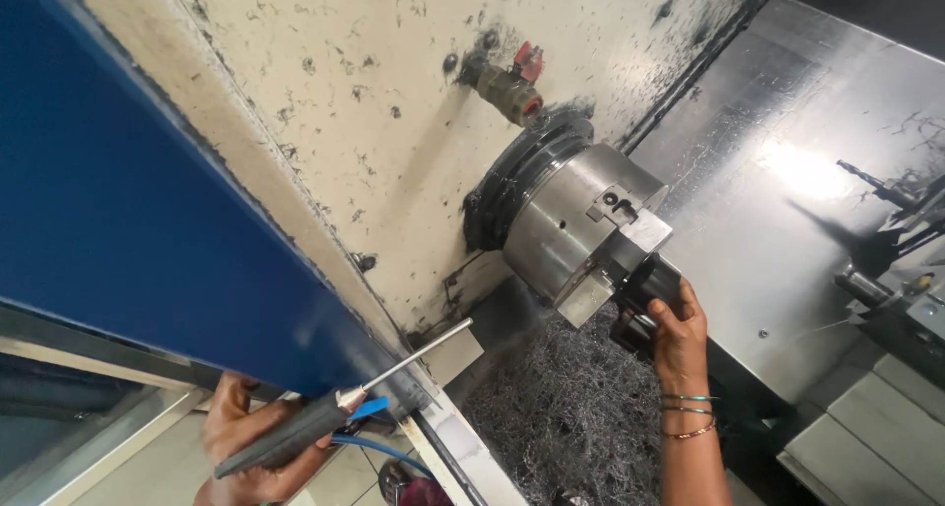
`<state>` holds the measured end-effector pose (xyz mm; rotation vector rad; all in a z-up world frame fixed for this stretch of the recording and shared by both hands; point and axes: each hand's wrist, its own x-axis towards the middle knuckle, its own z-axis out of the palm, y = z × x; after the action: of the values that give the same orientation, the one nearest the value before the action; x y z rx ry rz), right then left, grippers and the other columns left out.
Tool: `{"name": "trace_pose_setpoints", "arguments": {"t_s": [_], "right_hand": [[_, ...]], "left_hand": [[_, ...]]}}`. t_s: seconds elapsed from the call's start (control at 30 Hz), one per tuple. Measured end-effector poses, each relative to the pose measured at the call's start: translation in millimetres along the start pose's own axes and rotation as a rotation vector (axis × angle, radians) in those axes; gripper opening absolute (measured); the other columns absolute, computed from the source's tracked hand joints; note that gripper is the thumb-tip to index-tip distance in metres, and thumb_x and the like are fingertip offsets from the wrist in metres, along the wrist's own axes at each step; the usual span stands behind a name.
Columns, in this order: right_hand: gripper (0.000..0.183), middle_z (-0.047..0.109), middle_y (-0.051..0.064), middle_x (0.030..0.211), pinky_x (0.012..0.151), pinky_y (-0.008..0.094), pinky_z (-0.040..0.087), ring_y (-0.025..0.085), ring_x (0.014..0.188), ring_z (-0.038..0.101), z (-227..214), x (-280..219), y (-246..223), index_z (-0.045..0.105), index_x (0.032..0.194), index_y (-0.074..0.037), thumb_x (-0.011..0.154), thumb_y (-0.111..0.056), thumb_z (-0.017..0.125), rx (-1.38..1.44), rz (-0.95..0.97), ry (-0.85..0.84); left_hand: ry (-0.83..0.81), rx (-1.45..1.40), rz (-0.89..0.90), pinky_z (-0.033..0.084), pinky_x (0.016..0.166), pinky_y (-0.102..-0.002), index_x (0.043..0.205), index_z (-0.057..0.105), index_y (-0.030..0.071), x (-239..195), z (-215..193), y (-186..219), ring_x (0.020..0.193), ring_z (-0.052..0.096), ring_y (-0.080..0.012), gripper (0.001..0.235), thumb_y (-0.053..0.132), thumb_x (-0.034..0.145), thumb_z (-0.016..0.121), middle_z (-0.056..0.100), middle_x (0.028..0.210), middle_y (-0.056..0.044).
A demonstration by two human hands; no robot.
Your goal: Operating a CNC lathe to machine metal parts, including cleaning shavings with an air nozzle and checking part quality.
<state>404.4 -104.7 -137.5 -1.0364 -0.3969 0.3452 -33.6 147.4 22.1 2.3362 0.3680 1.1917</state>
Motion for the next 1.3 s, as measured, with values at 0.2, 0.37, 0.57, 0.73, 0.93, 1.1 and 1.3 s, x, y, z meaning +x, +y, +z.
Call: {"name": "trace_pose_setpoints", "arguments": {"t_s": [0.2,0.37,0.57,0.73,0.93,1.1,1.3], "right_hand": [[0.064,0.065,0.009,0.121,0.088,0.032,0.061,0.019,0.108,0.066,30.8,-6.3,-17.4,0.054,0.14,0.003,0.082,-0.01,0.079,-0.091,-0.002,0.059],[0.075,0.064,0.011,0.122,0.08,0.029,0.063,0.019,0.102,0.068,39.9,-8.5,-18.6,0.051,0.143,0.004,0.078,-0.013,0.083,-0.167,0.026,0.171],[0.074,0.064,0.014,0.124,0.07,0.025,0.06,0.016,0.096,0.068,51.3,-8.6,-23.1,0.049,0.146,0.007,0.082,-0.008,0.082,-0.199,0.017,0.191],[0.076,0.064,0.015,0.127,0.065,0.026,0.061,0.015,0.092,0.07,52.6,-8.5,-23.5,0.043,0.151,0.006,0.085,-0.011,0.077,-0.279,0.07,0.213],[0.08,0.067,0.02,0.122,0.056,0.026,0.054,0.016,0.067,0.068,41.5,-7.5,-25.8,0.041,0.155,0.006,0.087,-0.014,0.079,-0.424,0.12,0.181],[0.081,0.068,0.017,0.121,0.052,0.026,0.052,0.015,0.062,0.065,43.7,-12.8,-30.1,0.041,0.153,0.006,0.086,-0.015,0.08,-0.402,0.117,0.165],[0.079,0.069,0.017,0.118,0.049,0.027,0.052,0.015,0.059,0.065,46.2,-16.5,-34.8,0.043,0.152,0.006,0.085,-0.013,0.08,-0.403,0.135,0.175]], "left_hand": [[0.026,-0.001,0.046,0.051,0.097,-0.038,0.085,0.079,0.007,-2.8,2.5,-3.5,0.1,0.066,-0.023,0.028,0.018,0.058,0.076,0.07,0.098,-0.01],[0.011,-0.046,0.008,0.054,0.101,-0.038,0.086,0.079,0.008,-8.9,1.5,-11.2,0.102,0.068,-0.0221,0.029,0.019,0.06,0.076,0.071,0.1,-0.011],[-0.019,0.003,-0.018,0.052,0.094,-0.037,0.086,0.082,0.007,-9.0,-2.3,-11.3,0.097,0.067,-0.0237,0.031,0.017,0.057,0.077,0.071,0.097,-0.01],[0.013,-0.039,-0.031,0.053,0.093,-0.037,0.086,0.08,0.008,-16.4,0.4,-18.2,0.097,0.067,-0.0228,0.031,0.02,0.059,0.076,0.068,0.1,-0.012],[0.1,0.008,0.072,0.053,0.085,-0.038,0.084,0.076,0.007,-30.6,4.4,-37.4,0.095,0.064,-0.0243,0.032,0.025,0.058,0.074,0.067,0.099,-0.013],[0.104,0.065,0.038,0.052,0.074,-0.036,0.08,0.077,0.006,-33.2,0.3,-31.8,0.085,0.064,-0.0236,0.03,0.022,0.055,0.075,0.064,0.094,-0.014],[0.108,0.025,0.058,0.053,0.068,-0.031,0.077,0.077,0.007,-31.3,-2.2,-26.4,0.08,0.064,-0.021,0.026,0.02,0.055,0.075,0.061,0.095,-0.014]]}}
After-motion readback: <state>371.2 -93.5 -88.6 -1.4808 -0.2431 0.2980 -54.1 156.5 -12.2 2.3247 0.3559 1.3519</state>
